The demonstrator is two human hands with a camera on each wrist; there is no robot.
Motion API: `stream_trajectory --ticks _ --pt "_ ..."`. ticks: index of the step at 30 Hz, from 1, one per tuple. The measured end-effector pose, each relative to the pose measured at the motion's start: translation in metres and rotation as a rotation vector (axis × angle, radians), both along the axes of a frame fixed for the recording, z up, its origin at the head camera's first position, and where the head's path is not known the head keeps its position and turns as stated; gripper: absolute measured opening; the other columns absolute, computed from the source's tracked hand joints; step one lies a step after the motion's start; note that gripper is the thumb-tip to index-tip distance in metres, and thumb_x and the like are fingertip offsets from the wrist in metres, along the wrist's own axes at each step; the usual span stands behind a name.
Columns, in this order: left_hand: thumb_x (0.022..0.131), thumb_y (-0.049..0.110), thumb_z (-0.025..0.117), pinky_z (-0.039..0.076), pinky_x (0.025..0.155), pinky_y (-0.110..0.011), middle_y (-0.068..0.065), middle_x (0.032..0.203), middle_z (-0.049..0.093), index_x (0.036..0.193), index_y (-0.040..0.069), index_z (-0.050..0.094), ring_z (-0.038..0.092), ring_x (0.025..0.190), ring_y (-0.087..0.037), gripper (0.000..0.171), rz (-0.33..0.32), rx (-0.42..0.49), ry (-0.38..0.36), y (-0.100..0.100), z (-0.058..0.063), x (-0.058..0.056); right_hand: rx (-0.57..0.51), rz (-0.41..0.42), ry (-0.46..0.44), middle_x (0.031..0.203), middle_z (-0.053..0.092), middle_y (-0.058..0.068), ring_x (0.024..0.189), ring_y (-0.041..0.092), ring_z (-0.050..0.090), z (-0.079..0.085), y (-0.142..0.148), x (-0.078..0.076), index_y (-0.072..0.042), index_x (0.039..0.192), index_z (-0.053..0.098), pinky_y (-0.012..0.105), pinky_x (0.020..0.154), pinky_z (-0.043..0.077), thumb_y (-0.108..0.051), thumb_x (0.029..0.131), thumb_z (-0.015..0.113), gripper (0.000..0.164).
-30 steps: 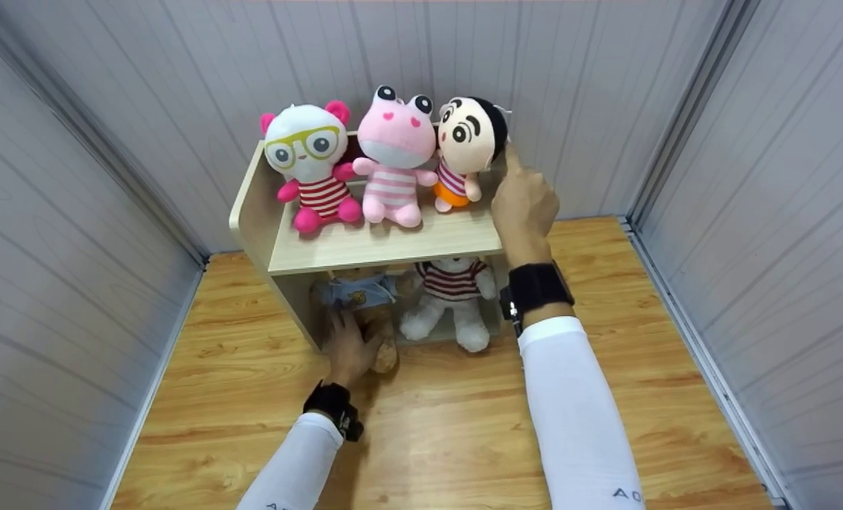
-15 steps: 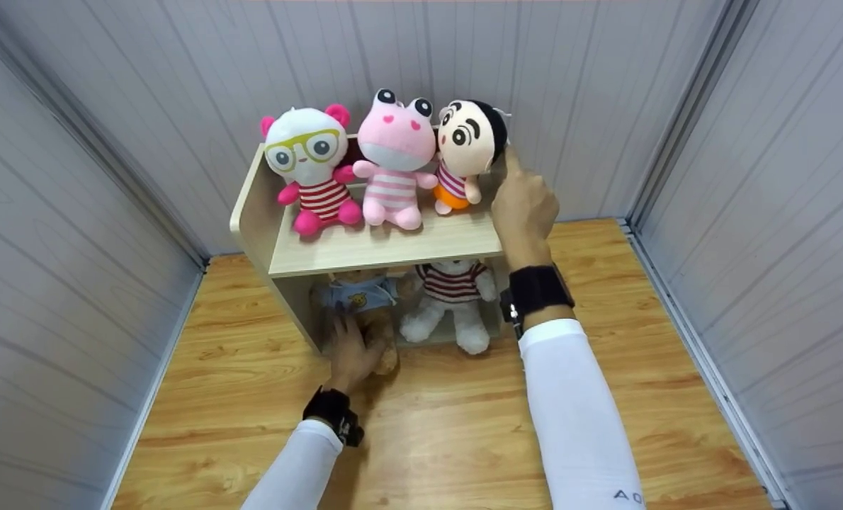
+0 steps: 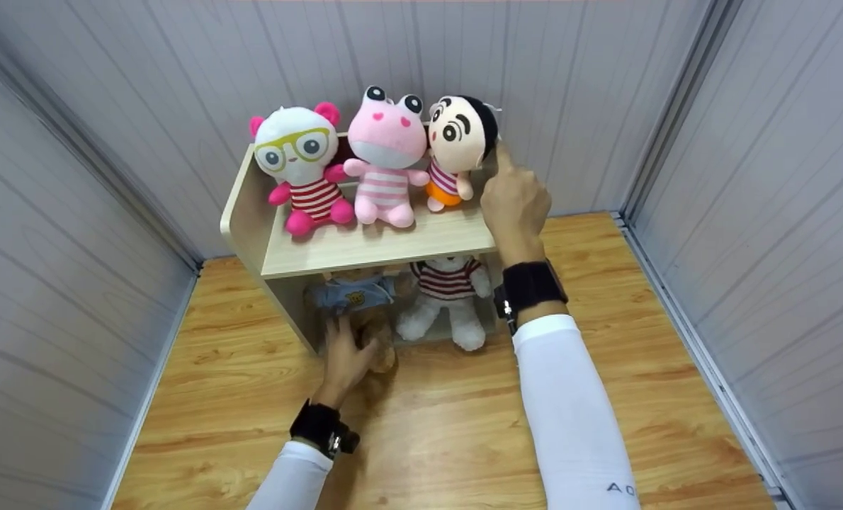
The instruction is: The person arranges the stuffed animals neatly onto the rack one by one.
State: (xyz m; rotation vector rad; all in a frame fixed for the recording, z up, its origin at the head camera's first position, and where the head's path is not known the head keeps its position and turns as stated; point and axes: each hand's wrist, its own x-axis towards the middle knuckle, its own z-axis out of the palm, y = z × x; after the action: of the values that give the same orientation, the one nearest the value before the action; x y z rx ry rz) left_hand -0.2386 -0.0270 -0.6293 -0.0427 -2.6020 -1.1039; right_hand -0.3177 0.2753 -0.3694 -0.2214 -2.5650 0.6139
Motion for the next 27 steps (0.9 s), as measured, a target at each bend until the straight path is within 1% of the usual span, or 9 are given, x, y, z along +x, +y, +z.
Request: stream_trajectory --ticks 4,6,9,12,16,20,24,26,27 --pt "0.088 0.029 0.074 0.044 0.107 -0.055 -0.024 0.142 0.055 0.142 0.005 0.053 0.055 0.128 -0.041 0.062 -0.023 0.055 0.092 0.001 0.019 0.012 0.005 0.009 -0.013 0.094 0.069 0.034 0.075 0.049 0.065 0.0 -0.005 -0.001 -0.023 0.151 0.05 0.058 0.067 0.05 -0.019 0.096 0.044 0.056" --pt "0.088 0.026 0.074 0.046 0.104 -0.053 -0.018 0.134 0.062 0.135 0.007 0.059 0.059 0.122 -0.037 0.053 -0.034 0.072 0.148 0.0 0.028 0.018 0.01 0.011 -0.021 0.091 0.068 0.033 0.072 0.046 0.064 0.0 -0.005 0.0 -0.023 0.152 0.049 0.056 0.064 0.049 -0.019 0.096 0.044 0.057" --pt "0.088 0.021 0.075 0.049 0.101 -0.051 -0.014 0.128 0.067 0.129 0.009 0.064 0.061 0.118 -0.034 0.044 -0.042 0.082 0.225 -0.004 0.042 0.024 0.016 0.009 -0.023 0.089 0.068 0.031 0.07 0.044 0.062 0.001 -0.003 0.001 -0.022 0.153 0.047 0.054 0.063 0.048 -0.018 0.097 0.044 0.057" --pt "0.087 0.017 0.076 0.049 0.101 -0.051 -0.016 0.126 0.069 0.126 0.008 0.067 0.062 0.119 -0.035 0.041 -0.046 0.093 0.309 -0.013 0.053 0.029 0.027 0.007 -0.025 0.093 0.069 0.032 0.072 0.046 0.063 0.001 0.002 0.002 -0.023 0.154 0.047 0.055 0.064 0.049 -0.018 0.097 0.045 0.057" --pt "0.085 0.018 0.078 0.049 0.103 -0.053 -0.021 0.129 0.068 0.122 0.006 0.07 0.062 0.122 -0.038 0.04 -0.007 0.091 0.392 -0.032 0.066 0.038 0.045 0.035 -0.002 0.1 0.069 0.034 0.074 0.048 0.063 0.001 0.003 0.003 -0.021 0.152 0.049 0.057 0.066 0.049 -0.016 0.096 0.047 0.056" --pt "0.084 0.017 0.078 0.051 0.101 -0.052 -0.019 0.128 0.07 0.118 0.008 0.072 0.064 0.12 -0.036 0.036 0.055 0.08 0.439 -0.051 0.074 0.043 0.043 0.082 0.036 0.095 0.067 0.033 0.069 0.044 0.06 -0.003 0.006 0.008 -0.02 0.153 0.048 0.055 0.063 0.048 -0.015 0.098 0.049 0.055" --pt "0.084 0.012 0.077 0.053 0.097 -0.05 -0.017 0.125 0.072 0.116 0.007 0.073 0.066 0.114 -0.035 0.033 0.091 0.067 0.483 -0.066 0.082 0.046 0.011 0.125 0.128 0.095 0.067 0.031 0.064 0.041 0.056 -0.014 0.011 0.017 -0.02 0.151 0.05 0.054 0.061 0.047 -0.014 0.101 0.05 0.05" --pt "0.084 0.011 0.077 0.053 0.095 -0.05 -0.015 0.124 0.073 0.116 0.007 0.073 0.067 0.112 -0.034 0.033 0.116 0.052 0.495 -0.073 0.085 0.048 -0.01 0.14 0.167 0.088 0.065 0.029 0.06 0.039 0.052 -0.023 0.012 0.024 -0.022 0.153 0.048 0.052 0.058 0.044 -0.016 0.103 0.05 0.05" --pt "0.084 0.011 0.076 0.054 0.094 -0.05 -0.015 0.123 0.073 0.116 0.007 0.073 0.067 0.111 -0.034 0.033 0.129 0.045 0.496 -0.076 0.087 0.05 -0.02 0.149 0.168 0.085 0.063 0.027 0.059 0.037 0.05 -0.027 0.012 0.027 -0.024 0.154 0.045 0.049 0.057 0.042 -0.018 0.104 0.049 0.051"
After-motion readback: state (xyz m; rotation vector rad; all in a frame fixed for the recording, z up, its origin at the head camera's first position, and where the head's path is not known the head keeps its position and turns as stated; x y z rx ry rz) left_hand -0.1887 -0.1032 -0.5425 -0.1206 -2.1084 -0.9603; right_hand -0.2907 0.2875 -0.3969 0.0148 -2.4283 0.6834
